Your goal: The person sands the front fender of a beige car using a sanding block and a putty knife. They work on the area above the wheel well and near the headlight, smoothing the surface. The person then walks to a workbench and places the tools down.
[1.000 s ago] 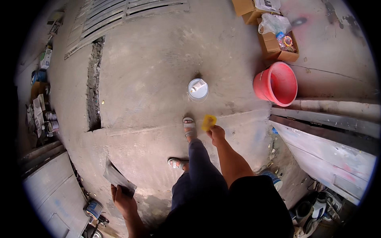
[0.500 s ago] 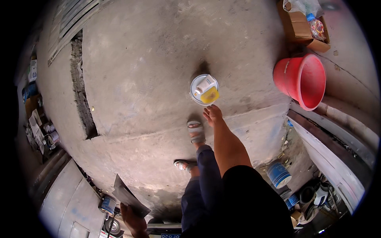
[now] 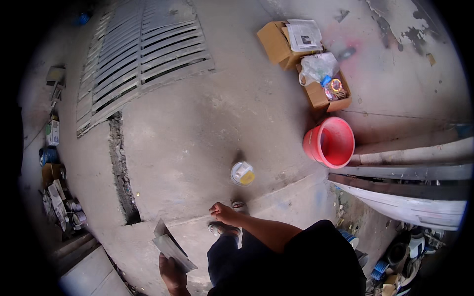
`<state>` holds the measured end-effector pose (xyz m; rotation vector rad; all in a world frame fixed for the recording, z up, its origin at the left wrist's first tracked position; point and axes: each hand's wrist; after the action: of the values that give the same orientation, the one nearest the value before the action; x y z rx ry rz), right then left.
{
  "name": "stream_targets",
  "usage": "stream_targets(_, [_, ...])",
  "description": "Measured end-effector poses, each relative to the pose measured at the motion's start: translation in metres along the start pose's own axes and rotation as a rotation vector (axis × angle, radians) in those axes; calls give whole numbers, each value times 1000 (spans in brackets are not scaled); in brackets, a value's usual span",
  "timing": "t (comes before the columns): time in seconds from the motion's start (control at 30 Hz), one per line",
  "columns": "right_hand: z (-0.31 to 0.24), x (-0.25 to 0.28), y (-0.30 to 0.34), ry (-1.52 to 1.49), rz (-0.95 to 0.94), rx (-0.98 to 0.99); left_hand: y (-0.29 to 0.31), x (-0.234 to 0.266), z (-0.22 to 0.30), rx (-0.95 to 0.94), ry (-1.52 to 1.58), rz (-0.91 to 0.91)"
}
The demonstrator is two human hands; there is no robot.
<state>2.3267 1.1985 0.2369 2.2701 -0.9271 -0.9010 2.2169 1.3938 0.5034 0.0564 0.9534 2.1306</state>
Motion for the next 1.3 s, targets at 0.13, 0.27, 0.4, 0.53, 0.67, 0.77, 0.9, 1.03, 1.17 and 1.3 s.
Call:
stream_targets(0.13, [-157,-87,1,26,-333,-79,-7,48,53,-72,326,-226])
stream_targets(0.27, [-255,-170,-34,-85,-625,88,-44,71,126,-121,344,-361])
stream_targets(0.4, [-345,-269,-63,-62,-557,121,-81,112,193,-152,325,-458])
stream_targets(0.53, [-403,-320,-119,48,-457,268,-119,143,273,-230,278,-444])
stream_targets(0.67, [-469,-361,-148,-129,-217,415,-161,173,331,-537,487,-269])
stream_targets(0.77, [-501,-365,-173,81,-281,507,-195,186,378,-647,613,-152])
stream_targets(0.9, [-517,-388,-212,464,-376,656,-253,187,433,-839,539,-11])
stream_targets(1.03, [-560,-422,-262,656,-463,708,-300,162,500,-933,598,3])
stream_targets(1.17, [-601,-443,-326,365,-475,625,-355,136,558,-1087,465,20])
stream_targets(1.3, [-665,-477,-381,381,-586,513,-396,139,593,-1241,376,93])
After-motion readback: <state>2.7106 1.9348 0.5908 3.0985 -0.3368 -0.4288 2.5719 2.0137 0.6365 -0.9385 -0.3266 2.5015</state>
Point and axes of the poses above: each hand's wrist, its own y-axis away from the middle knuckle, its own x-axis out of the back of the hand, z = x × y, and after that the axes turned 2 degrees about -z, right-handed
